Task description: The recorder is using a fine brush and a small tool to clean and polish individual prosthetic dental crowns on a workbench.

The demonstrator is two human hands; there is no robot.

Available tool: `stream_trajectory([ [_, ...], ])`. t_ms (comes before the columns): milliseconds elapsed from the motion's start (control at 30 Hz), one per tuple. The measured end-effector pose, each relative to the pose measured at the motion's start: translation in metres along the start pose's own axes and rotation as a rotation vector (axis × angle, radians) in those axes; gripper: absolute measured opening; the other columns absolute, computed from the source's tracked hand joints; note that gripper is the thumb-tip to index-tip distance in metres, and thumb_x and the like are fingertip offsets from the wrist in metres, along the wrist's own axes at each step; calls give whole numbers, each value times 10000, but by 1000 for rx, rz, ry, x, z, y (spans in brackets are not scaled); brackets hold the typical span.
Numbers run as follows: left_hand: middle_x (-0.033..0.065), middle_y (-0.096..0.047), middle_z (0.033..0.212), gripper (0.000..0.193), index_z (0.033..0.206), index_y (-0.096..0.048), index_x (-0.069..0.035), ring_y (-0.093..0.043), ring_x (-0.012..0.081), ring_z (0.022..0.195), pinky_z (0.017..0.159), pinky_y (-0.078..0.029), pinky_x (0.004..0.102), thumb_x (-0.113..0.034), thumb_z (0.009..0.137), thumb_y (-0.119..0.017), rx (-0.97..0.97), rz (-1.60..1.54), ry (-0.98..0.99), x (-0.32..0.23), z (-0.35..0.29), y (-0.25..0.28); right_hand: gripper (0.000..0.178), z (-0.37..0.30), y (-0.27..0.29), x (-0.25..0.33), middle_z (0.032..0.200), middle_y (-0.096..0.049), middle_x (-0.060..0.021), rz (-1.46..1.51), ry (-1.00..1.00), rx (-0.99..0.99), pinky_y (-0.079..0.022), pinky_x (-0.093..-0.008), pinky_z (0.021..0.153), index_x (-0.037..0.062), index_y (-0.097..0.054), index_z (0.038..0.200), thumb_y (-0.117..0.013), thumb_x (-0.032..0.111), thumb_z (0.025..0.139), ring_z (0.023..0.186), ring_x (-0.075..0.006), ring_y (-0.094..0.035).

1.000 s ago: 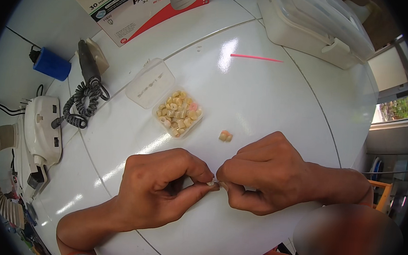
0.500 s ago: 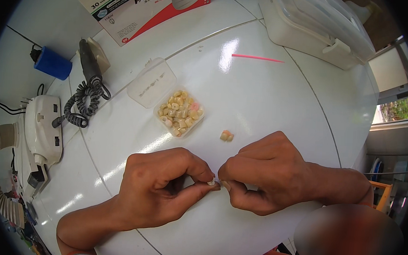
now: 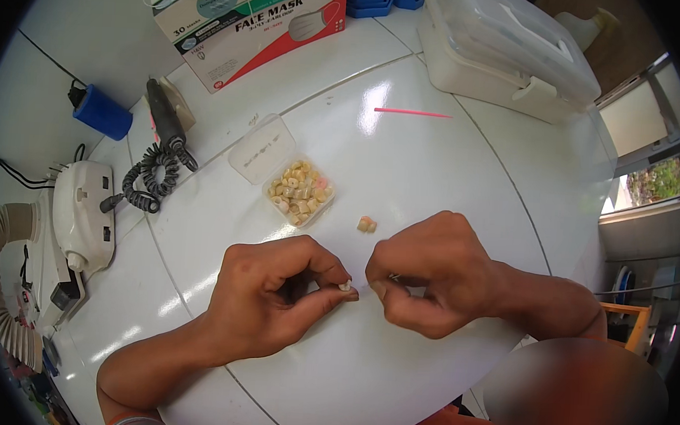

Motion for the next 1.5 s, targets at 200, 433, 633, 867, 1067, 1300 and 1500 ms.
stream_trajectory([
  [200,123,-784,1092,144,1103,-694,38,-767,156,1021,927,-624,297,46,981,-769,-52,-262,-39,9,3,3,110,-6,31,-51,744,-635,32,425,-368,-309,-351,-240,583,-12,-697,946,-632,49,1010,642,-10,-456],
  [433,81,-779,1077,136,1125,-713,35,-751,127,998,929,-598,270,10,995,-746,-99,-477,-86,14,3,7,116,0,23,-38,781,-724,-18,253,-345,-283,-407,-234,609,-24,-704,971,-666,77,1014,669,-16,-546],
  [633,50,-763,1037,149,1145,-708,11,-740,108,967,859,-578,270,-3,1000,-738,-78,-363,-58,13,2,7,123,-2,22,-45,759,-747,-37,198,-381,-281,-439,-240,626,-30,-706,966,-680,84,1005,676,-24,-591],
  [867,50,-749,1042,166,1163,-689,16,-738,118,944,852,-575,271,-9,1004,-730,-82,-390,-102,7,1,9,121,3,21,-38,760,-747,-40,178,-369,-288,-454,-247,634,-31,-715,989,-680,84,1000,679,-35,-611],
  [1067,52,-742,1039,160,1159,-676,25,-741,125,949,867,-582,279,-12,1012,-725,-67,-390,-96,10,5,6,127,1,18,-44,744,-736,-33,179,-338,-299,-435,-251,608,-25,-719,983,-696,100,994,657,-32,-583],
  [1300,27,-760,1015,183,1151,-659,-24,-759,112,966,769,-544,246,-47,1005,-767,-63,-361,-122,15,4,5,107,2,15,-40,813,-769,-51,62,-383,-195,-429,-255,602,-5,-719,997,-683,92,1024,670,-43,-589],
  [1500,40,-752,1003,172,1084,-672,0,-742,109,925,848,-581,255,-17,968,-797,-92,-243,-131,11,5,6,127,2,14,-42,733,-670,-10,115,-358,-234,-380,-264,576,-11,-716,977,-697,109,1012,628,-40,-508],
])
Point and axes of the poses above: each hand's wrist, its own z-axis towards the middle knuckle, its own y-axis out of the back of the hand, x = y × z, the point moved 9 cm from there along z, towards the middle knuckle
